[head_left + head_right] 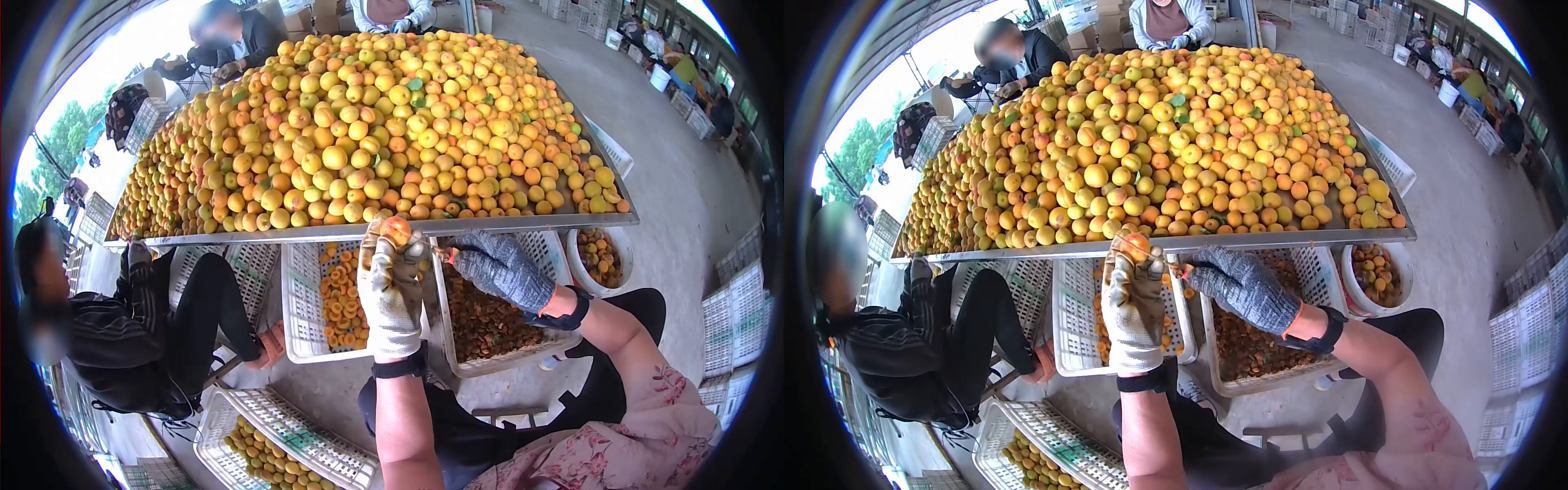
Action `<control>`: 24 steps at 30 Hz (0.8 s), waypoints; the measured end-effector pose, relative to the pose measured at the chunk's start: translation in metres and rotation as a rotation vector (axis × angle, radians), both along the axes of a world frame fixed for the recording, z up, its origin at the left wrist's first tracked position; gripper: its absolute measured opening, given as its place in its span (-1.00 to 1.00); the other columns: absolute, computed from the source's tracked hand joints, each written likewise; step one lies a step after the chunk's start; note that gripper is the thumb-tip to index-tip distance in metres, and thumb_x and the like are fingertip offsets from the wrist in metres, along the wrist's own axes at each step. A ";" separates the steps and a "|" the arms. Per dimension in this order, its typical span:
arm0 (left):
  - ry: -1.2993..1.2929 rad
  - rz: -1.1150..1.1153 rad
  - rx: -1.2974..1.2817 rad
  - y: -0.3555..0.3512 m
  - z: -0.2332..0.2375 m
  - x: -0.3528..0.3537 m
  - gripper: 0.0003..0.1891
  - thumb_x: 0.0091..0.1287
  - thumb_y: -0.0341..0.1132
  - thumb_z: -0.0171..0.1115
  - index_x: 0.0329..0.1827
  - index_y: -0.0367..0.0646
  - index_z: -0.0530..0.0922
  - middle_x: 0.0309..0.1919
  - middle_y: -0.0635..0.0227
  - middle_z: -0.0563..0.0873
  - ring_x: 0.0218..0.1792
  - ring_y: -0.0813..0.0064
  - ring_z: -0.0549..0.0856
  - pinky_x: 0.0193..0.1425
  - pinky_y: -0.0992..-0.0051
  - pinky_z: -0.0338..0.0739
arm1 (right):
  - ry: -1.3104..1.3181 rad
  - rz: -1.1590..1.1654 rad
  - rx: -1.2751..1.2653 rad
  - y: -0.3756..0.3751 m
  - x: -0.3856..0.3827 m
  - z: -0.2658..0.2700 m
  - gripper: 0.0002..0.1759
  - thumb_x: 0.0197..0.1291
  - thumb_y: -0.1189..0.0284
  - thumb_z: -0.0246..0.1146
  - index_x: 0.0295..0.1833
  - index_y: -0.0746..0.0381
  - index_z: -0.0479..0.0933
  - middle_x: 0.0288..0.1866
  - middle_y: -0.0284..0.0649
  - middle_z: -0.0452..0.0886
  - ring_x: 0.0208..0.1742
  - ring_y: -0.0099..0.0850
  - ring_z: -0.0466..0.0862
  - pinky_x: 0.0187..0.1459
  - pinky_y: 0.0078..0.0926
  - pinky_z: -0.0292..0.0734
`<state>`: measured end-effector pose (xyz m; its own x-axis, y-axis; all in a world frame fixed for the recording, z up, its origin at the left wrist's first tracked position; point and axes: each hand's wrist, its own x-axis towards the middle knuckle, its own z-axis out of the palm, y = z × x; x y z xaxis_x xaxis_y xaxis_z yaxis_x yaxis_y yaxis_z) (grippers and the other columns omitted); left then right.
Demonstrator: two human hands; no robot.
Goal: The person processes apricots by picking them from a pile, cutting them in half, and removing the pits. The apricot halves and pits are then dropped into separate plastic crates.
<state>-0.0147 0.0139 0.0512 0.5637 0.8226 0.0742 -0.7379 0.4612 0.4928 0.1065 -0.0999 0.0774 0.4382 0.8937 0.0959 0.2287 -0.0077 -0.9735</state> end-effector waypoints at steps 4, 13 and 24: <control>0.014 -0.016 0.006 -0.001 -0.006 0.003 -0.60 0.41 -0.33 0.08 0.28 -0.24 0.33 -0.02 0.20 0.60 -0.13 0.39 0.68 -0.04 0.42 0.63 | 0.018 0.009 -0.030 -0.001 -0.001 -0.007 -0.71 0.23 0.37 0.29 -0.03 0.34 0.55 -0.33 -0.20 0.63 -0.30 -0.50 0.59 -0.25 -0.51 0.50; 0.117 0.013 -0.003 -0.003 -0.007 0.006 -0.63 0.42 -0.32 0.07 0.23 -0.26 0.40 -0.09 0.17 0.64 -0.19 0.38 0.71 -0.08 0.45 0.64 | 0.040 -0.024 -0.028 -0.001 -0.008 -0.007 -0.68 0.27 0.32 0.25 -0.06 0.39 0.55 -0.50 -0.29 0.54 -0.48 -0.60 0.47 -0.39 -0.51 0.43; 0.385 0.106 0.197 -0.009 -0.002 0.011 -0.69 0.39 -0.32 0.11 0.11 -0.30 0.50 -0.12 0.29 0.65 -0.16 0.52 0.65 -0.16 0.57 0.52 | 0.177 0.020 -0.056 0.010 -0.003 -0.010 -0.72 0.35 0.24 0.16 -0.31 0.22 0.54 -0.61 -0.50 0.36 -0.60 -0.71 0.30 -0.57 -0.67 0.20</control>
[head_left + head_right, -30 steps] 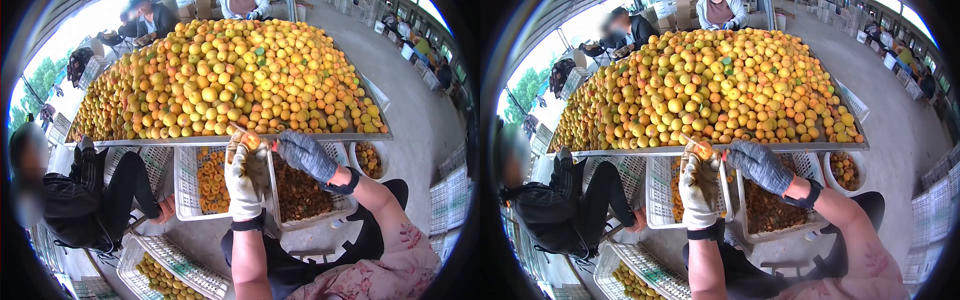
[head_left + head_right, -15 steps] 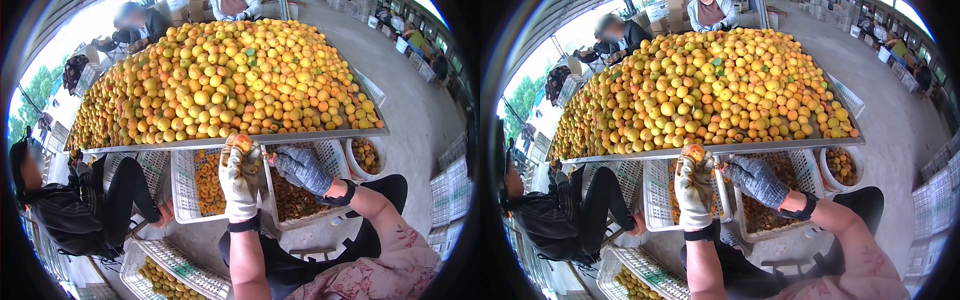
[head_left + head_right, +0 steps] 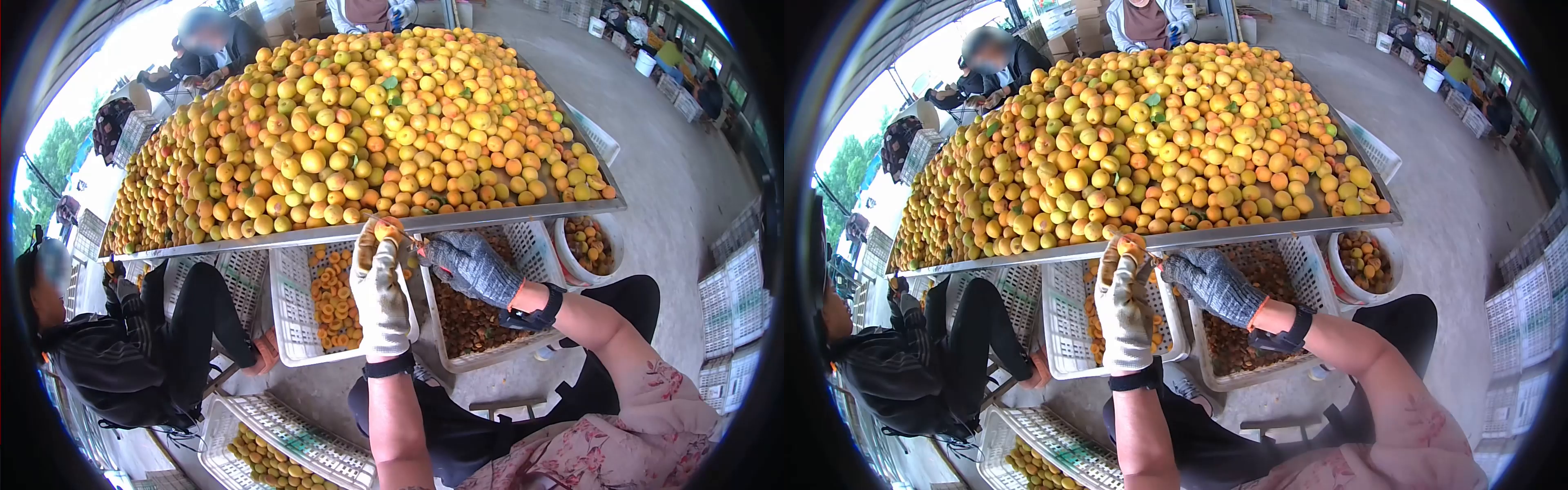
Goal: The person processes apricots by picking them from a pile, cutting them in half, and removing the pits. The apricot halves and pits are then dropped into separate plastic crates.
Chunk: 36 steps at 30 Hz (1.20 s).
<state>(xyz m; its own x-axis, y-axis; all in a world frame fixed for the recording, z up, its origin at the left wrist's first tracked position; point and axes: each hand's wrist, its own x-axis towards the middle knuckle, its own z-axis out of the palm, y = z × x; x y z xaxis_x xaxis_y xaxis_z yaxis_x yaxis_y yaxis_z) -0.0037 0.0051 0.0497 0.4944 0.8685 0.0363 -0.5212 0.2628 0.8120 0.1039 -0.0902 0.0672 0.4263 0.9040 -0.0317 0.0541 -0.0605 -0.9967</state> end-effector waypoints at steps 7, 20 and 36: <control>-0.367 -0.190 -0.417 -0.001 -0.018 0.007 -0.65 0.49 -0.07 -0.12 0.01 -0.15 0.48 -0.25 0.40 0.65 -0.33 0.63 0.62 -0.44 0.79 0.45 | -0.490 -0.117 0.181 0.001 -0.012 -0.036 -0.67 0.32 0.25 0.16 -0.14 0.35 0.58 -0.43 0.05 0.60 -0.41 -0.09 0.57 -0.30 -0.26 0.43; -0.115 0.016 -0.244 0.007 -0.023 0.013 -0.69 0.46 -0.07 0.02 -0.16 -0.16 0.52 -0.39 0.44 0.62 -0.34 0.54 0.59 -0.12 0.57 0.49 | -0.120 -0.024 0.000 0.004 -0.006 -0.029 -0.65 0.33 0.22 0.14 -0.19 0.31 0.61 -0.59 -0.18 0.52 -0.52 -0.44 0.42 -0.36 -0.38 0.38; 0.065 -0.007 -0.107 -0.005 -0.004 0.007 -0.82 0.40 -0.28 0.11 -0.19 -0.21 0.56 -0.37 0.40 0.62 -0.32 0.59 0.58 -0.13 0.62 0.42 | 0.187 -0.025 -0.019 0.001 -0.001 -0.016 -0.72 0.34 0.23 0.15 -0.24 0.22 0.60 -0.55 -0.50 0.41 -0.49 -0.69 0.35 -0.50 -0.66 0.25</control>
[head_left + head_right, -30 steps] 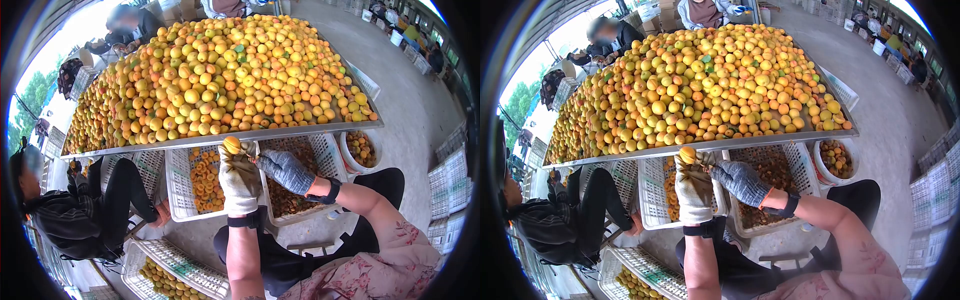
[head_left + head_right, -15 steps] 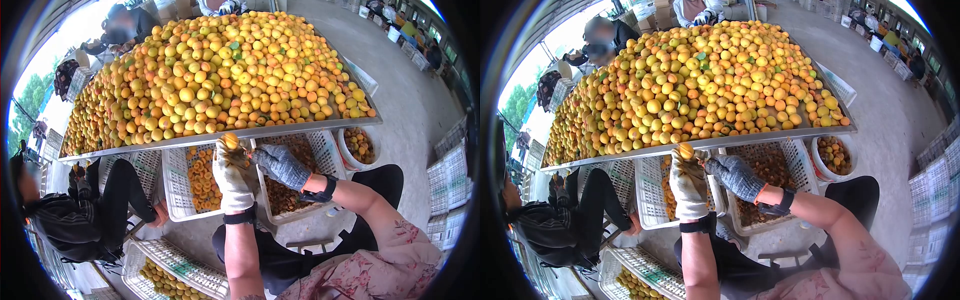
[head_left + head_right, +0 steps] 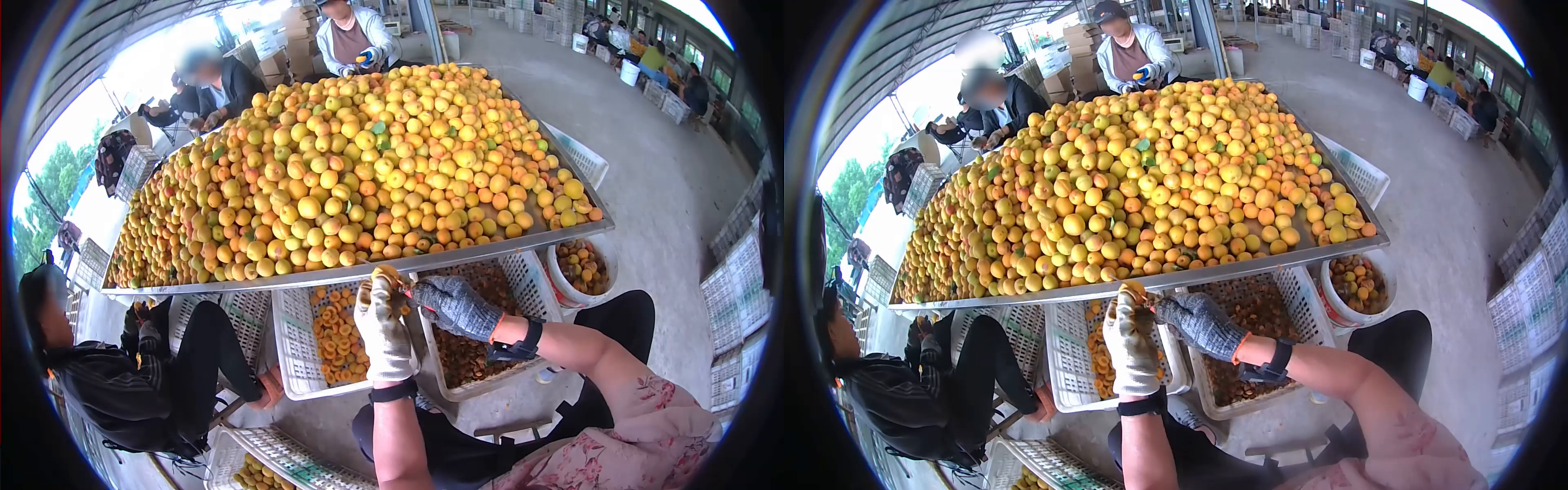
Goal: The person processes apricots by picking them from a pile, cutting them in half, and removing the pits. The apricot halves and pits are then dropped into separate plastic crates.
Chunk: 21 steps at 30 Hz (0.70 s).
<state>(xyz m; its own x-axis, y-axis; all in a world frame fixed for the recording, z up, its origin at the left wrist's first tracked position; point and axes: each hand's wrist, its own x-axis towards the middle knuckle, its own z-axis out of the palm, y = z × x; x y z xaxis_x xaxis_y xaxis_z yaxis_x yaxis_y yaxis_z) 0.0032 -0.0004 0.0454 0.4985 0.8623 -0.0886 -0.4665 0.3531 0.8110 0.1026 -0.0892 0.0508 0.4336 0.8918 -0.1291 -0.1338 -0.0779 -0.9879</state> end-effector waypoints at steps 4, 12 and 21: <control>-0.024 -0.025 0.078 0.001 0.000 0.004 -0.77 0.42 -0.22 0.10 -0.12 -0.22 0.56 -0.33 0.45 0.62 -0.33 0.66 0.55 -0.21 0.65 0.39 | 0.015 -0.007 0.023 0.001 -0.001 -0.007 -0.73 0.34 0.22 0.17 -0.26 0.18 0.58 -0.56 -0.53 0.33 -0.52 -0.69 0.30 -0.54 -0.69 0.17; -0.345 -0.009 -0.071 0.001 -0.023 0.018 -0.61 0.50 -0.02 -0.13 -0.21 -0.18 0.49 -0.34 0.29 0.62 -0.36 0.45 0.56 -0.13 0.45 0.49 | -0.566 -0.052 0.117 0.010 -0.005 -0.029 -0.74 0.36 0.32 0.13 -0.19 0.32 0.55 -0.53 -0.33 0.46 -0.48 -0.53 0.42 -0.42 -0.49 0.36; -0.235 0.016 -0.143 0.016 -0.024 0.007 -0.50 0.46 0.12 -0.13 0.06 -0.18 0.43 -0.08 0.21 0.62 -0.08 0.34 0.65 -0.01 0.28 0.58 | -0.618 -0.031 -0.007 -0.042 -0.012 -0.049 -0.77 0.27 0.37 0.22 -0.12 0.33 0.54 -0.29 -0.03 0.61 -0.35 -0.16 0.61 -0.34 -0.38 0.49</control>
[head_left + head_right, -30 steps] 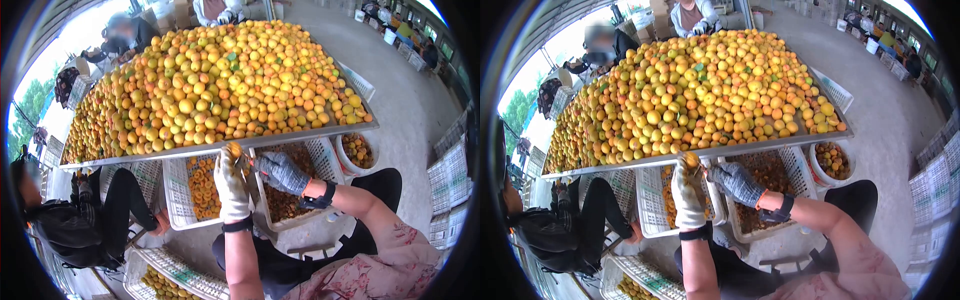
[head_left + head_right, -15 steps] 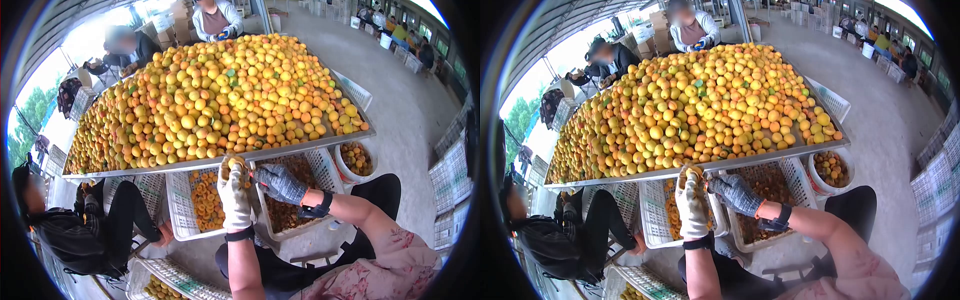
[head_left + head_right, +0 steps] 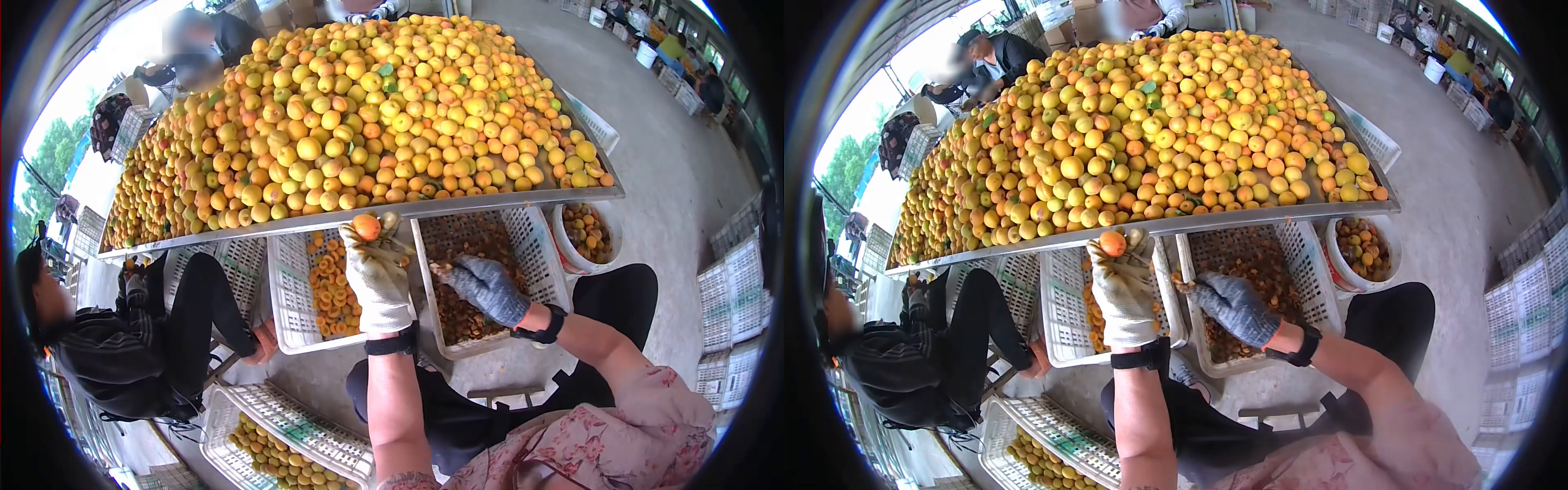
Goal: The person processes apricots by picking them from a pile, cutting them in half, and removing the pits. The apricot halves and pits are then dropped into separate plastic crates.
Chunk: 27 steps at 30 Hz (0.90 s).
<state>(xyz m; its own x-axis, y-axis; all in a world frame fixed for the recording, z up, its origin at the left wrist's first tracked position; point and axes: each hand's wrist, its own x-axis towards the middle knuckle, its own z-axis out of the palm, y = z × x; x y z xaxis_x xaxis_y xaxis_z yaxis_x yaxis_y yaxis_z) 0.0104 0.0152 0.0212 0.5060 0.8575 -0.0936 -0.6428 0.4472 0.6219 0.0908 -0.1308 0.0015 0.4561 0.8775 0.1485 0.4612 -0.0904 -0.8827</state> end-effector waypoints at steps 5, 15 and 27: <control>0.529 0.087 0.617 -0.025 -0.008 0.007 -0.71 0.50 -0.14 -0.10 -0.11 -0.18 0.47 -0.32 0.42 0.51 -0.32 0.62 0.48 -0.23 0.59 0.43 | 0.302 -0.187 0.347 0.029 0.021 0.009 -0.73 0.28 0.28 0.23 -0.10 0.28 0.57 -0.29 -0.26 0.65 -0.32 -0.52 0.59 -0.27 -0.46 0.48; 0.624 0.276 0.644 -0.047 -0.011 0.028 -0.70 0.51 -0.21 -0.09 0.10 -0.23 0.44 -0.19 0.35 0.59 -0.24 0.55 0.53 -0.12 0.54 0.46 | 0.080 -0.371 0.233 0.067 0.014 0.017 -0.58 0.18 0.05 0.26 -0.29 0.25 0.58 -0.45 -0.12 0.62 -0.43 -0.23 0.61 -0.34 -0.31 0.45; -0.240 -0.522 -0.099 -0.029 -0.007 0.010 -0.63 0.48 -0.01 -0.17 -0.07 -0.10 0.49 -0.60 0.36 0.50 -0.62 0.51 0.45 -0.58 0.50 0.31 | 0.861 -0.140 0.478 0.054 0.030 0.056 -0.72 0.26 0.17 0.22 -0.25 0.18 0.48 -0.50 -0.31 0.52 -0.51 -0.45 0.58 -0.48 -0.48 0.49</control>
